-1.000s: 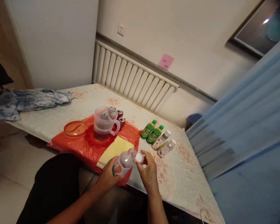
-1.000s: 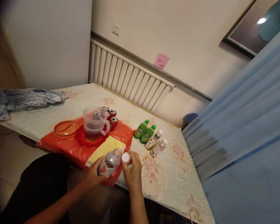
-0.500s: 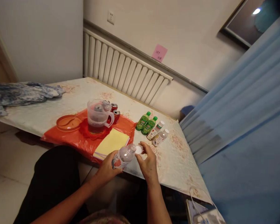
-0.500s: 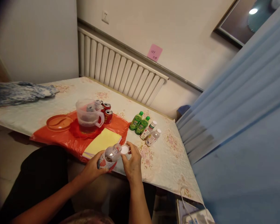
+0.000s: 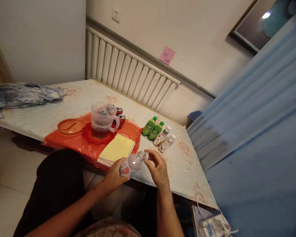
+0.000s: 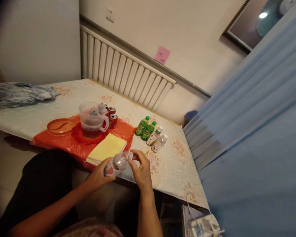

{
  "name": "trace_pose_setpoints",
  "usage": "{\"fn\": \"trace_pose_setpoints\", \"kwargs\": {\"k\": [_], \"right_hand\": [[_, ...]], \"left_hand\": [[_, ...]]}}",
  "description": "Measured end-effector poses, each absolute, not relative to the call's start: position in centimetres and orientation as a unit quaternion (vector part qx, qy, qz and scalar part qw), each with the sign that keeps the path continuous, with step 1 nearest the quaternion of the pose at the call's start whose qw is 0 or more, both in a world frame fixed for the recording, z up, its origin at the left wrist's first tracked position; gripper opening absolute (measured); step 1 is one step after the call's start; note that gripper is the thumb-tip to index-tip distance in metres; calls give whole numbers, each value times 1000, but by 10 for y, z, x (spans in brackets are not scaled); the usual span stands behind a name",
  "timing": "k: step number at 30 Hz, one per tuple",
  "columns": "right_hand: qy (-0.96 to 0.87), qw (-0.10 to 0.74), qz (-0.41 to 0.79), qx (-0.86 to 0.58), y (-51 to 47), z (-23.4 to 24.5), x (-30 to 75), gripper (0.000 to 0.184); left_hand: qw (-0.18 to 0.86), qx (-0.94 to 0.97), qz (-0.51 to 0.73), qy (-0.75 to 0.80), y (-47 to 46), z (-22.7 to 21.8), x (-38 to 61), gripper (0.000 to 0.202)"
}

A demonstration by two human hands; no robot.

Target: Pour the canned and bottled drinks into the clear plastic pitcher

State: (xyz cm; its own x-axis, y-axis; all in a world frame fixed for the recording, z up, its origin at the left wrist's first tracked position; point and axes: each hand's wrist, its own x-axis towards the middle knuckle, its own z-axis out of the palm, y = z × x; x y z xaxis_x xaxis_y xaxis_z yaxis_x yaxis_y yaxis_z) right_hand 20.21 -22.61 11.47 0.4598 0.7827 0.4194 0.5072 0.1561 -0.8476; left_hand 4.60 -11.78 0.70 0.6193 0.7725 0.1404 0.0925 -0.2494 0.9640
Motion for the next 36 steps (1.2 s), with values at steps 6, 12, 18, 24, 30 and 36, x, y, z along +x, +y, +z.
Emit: {"fn": "trace_pose_setpoints", "kwargs": {"k": [6,12,18,24,30,36], "right_hand": [[-589,500,58,-633,-229,122,205,30],[-638,435,26,-635,-230,124,208,32],[-651,407,16,-640,-234,128,212,35],[-647,398,14,-650,-237,124,213,36],[-639,380,24,-669,-239,123,211,37],[-615,375,18,-694,-242,121,211,32]], "left_hand": [[521,740,314,288,-117,1,50,73],[511,746,315,288,-118,-2,53,73],[511,759,306,263,-119,-1,58,74],[499,763,313,267,-122,-5,61,75],[481,773,310,275,-126,-10,61,72],[476,777,308,273,-126,-12,64,74]]}}
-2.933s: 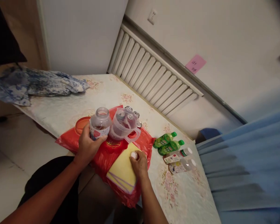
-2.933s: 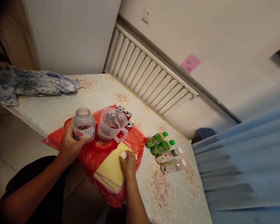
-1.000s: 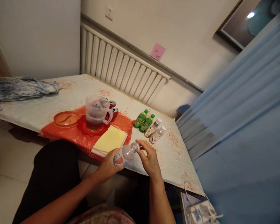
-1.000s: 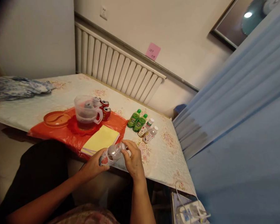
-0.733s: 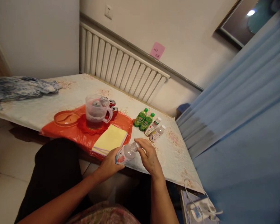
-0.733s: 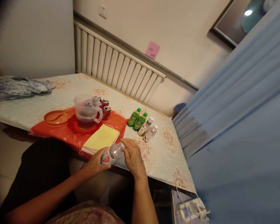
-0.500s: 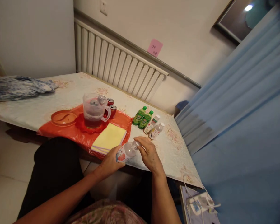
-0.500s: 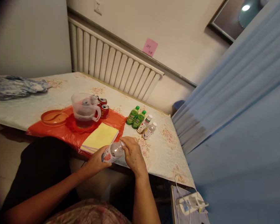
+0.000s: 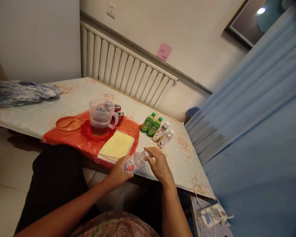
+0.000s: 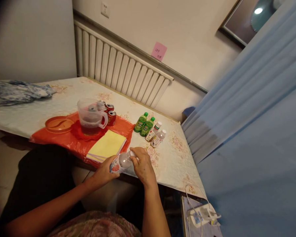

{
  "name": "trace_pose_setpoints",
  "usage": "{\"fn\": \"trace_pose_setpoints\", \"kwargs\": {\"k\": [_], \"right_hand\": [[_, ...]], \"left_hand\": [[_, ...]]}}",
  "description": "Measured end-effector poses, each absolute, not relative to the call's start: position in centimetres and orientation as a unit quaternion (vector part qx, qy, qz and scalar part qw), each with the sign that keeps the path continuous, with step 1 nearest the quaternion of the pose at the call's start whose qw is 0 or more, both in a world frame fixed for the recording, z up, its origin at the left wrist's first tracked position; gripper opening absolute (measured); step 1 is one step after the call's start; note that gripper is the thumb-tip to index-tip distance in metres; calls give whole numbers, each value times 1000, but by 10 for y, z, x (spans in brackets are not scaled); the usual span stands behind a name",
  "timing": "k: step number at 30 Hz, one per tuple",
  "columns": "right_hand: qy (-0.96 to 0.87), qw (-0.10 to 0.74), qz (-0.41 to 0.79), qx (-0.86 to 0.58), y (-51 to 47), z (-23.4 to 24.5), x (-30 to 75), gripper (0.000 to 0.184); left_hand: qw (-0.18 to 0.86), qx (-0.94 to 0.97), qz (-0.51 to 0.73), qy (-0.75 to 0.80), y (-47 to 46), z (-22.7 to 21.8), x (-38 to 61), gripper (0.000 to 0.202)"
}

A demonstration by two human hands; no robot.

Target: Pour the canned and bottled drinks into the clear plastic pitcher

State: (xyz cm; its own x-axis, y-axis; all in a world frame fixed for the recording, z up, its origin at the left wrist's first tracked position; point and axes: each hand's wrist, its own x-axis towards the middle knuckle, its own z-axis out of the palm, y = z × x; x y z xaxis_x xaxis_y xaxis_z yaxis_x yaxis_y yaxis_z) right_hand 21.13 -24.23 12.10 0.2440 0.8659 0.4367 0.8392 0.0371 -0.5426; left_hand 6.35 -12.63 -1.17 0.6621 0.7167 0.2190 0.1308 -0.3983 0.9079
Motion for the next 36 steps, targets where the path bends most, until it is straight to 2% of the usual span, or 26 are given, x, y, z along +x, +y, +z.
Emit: {"fn": "trace_pose_setpoints", "kwargs": {"k": [11,14,18,24,28,36], "right_hand": [[-562,379,0,-735,-229,108,216,23],[-537,435,31,-722,-228,101,222,33],[-498,530,129,-675,-229,95,234,50],[-453,611,238,-603,-229,88,244,47],[-419,630,210,-620,-223,82,245,44],[-398,610,91,-679,-209,79,239,42]], "left_hand": [[492,764,310,280,-122,-16,66,76],[507,755,305,281,-119,-14,68,76],[517,750,298,286,-116,-11,72,78],[527,757,281,266,-115,-11,82,77],[532,759,266,265,-114,-11,85,77],[525,759,264,282,-110,-10,90,80]]}}
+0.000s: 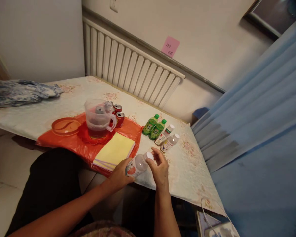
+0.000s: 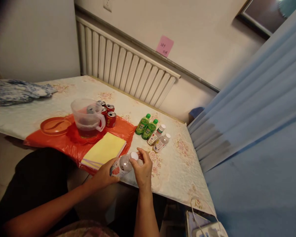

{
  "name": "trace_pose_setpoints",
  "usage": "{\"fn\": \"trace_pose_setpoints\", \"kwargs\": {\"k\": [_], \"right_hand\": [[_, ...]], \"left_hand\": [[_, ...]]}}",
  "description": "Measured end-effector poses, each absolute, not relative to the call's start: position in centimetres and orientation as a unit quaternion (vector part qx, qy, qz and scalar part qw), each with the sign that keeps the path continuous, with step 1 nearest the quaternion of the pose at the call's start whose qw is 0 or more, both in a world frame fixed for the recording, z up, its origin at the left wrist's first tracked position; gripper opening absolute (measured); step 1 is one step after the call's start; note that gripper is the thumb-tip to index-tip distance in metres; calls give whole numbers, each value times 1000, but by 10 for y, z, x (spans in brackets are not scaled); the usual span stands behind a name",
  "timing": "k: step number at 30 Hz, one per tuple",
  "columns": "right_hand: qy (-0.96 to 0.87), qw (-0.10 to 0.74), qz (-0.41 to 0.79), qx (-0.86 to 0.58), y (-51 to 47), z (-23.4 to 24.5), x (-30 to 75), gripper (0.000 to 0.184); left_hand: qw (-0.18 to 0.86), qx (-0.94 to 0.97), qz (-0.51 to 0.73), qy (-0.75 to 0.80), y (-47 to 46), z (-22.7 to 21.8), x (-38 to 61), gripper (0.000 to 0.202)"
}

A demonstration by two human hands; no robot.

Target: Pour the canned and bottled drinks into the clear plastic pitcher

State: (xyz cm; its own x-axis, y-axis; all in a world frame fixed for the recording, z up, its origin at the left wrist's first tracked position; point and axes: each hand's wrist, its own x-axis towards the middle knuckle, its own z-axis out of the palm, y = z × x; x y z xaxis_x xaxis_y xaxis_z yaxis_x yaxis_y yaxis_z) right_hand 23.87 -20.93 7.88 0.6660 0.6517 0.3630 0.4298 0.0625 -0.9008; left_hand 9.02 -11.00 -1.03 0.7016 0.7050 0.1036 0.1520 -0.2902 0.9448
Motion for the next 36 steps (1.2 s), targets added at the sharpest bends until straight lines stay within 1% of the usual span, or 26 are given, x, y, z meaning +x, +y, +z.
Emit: {"fn": "trace_pose_setpoints", "kwargs": {"k": [2,6,10,15,19,23,26,31,36], "right_hand": [[-399,623,104,-664,-209,78,239,47],[-412,664,180,-597,-212,78,243,60],[-396,684,215,-574,-212,77,244,61],[-359,682,155,-618,-205,71,238,57],[-340,678,112,-643,-201,69,234,60],[-374,695,146,-597,-206,72,234,64],[-381,699,169,-581,-209,73,235,63],[-337,707,130,-608,-203,69,232,61],[-287,709,102,-636,-198,69,226,60]], "left_hand": [[529,755,263,285,-110,-9,92,80],[537,749,269,281,-109,-6,93,80],[538,750,268,276,-109,-4,95,80],[538,751,265,276,-109,-3,96,79],[534,755,266,272,-111,3,96,76],[531,755,269,275,-111,9,96,74],[535,752,270,276,-111,9,97,75],[535,752,268,277,-111,3,99,78],[535,756,261,271,-110,8,98,75]]}}
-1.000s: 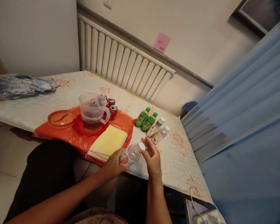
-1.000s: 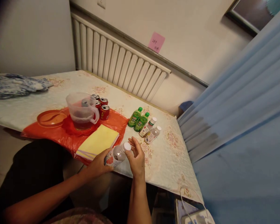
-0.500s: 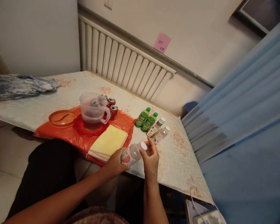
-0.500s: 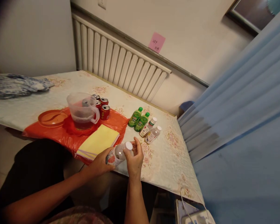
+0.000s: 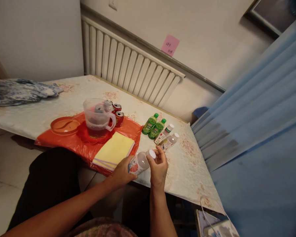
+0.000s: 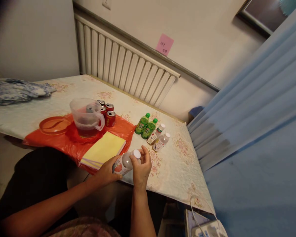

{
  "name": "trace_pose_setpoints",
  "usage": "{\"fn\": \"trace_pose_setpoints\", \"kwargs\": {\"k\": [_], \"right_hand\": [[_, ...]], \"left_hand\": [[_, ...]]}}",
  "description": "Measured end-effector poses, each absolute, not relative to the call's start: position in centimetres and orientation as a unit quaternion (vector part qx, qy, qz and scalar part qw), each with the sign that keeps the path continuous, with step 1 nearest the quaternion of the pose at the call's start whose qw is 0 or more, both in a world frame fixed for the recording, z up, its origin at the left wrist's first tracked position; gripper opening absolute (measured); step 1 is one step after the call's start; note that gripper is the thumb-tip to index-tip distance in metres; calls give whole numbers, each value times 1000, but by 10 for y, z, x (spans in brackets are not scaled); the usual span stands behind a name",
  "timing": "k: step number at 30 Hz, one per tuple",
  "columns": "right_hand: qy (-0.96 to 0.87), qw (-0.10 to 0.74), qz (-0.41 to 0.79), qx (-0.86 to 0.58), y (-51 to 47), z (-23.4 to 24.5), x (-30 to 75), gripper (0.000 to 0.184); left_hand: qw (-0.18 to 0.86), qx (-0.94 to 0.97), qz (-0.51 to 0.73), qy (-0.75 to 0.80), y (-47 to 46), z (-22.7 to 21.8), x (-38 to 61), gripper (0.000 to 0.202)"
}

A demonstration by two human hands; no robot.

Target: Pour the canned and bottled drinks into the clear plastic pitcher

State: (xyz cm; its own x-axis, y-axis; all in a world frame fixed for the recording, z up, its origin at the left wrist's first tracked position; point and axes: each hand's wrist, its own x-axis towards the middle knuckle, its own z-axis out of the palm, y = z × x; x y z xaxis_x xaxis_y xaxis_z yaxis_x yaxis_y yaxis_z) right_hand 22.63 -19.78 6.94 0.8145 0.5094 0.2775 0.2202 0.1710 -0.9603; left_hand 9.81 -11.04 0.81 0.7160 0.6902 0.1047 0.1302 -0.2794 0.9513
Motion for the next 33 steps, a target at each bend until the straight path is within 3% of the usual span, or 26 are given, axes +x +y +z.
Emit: {"fn": "trace_pose_setpoints", "kwargs": {"k": [10,15,23,33], "right_hand": [[-309,704,300,-564,-211,45,238,85],[-329,663,383,-553,-214,42,231,77],[-320,674,380,-547,-218,36,240,63],[-227,702,191,-648,-266,24,313,58]], "left_hand": [[614,702,260,251,-101,19,99,70],[632,711,228,208,-96,17,100,70],[599,770,140,170,-89,16,107,80],[247,912,170,279,-11,-18,127,52]]}}
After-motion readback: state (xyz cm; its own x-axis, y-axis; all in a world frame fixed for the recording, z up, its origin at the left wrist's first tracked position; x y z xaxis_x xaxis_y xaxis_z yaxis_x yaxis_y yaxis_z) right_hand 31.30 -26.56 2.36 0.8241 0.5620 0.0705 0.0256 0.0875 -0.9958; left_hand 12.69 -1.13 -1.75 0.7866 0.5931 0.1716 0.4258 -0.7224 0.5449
